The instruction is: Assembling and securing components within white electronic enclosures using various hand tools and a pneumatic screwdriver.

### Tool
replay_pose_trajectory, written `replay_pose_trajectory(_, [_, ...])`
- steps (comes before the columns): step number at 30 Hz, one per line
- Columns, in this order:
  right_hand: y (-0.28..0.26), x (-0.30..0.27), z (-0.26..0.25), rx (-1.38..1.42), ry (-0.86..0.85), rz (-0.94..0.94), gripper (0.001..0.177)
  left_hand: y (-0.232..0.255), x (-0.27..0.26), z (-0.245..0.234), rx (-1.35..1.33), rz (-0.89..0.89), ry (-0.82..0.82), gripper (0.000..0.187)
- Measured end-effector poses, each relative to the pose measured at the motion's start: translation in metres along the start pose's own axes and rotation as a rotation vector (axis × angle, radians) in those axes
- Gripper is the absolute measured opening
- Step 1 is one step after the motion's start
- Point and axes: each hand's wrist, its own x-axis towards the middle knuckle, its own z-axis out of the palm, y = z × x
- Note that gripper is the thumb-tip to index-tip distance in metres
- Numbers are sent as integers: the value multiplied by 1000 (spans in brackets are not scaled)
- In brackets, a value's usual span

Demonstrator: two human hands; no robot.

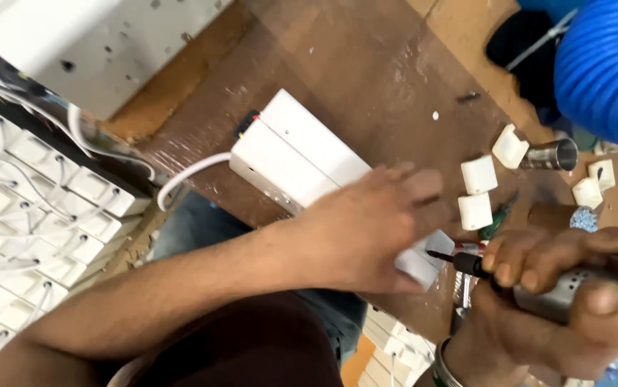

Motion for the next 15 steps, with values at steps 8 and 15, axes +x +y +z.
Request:
replay_pose_trajectory(8, [7,12,-111,508,-526,142,9,16,-109,-16,-1481,-567,209,36])
replay_pose_trajectory(15, [-15,-33,-49,265,-613,223,14,16,-139,22,-1546,-878,303,31])
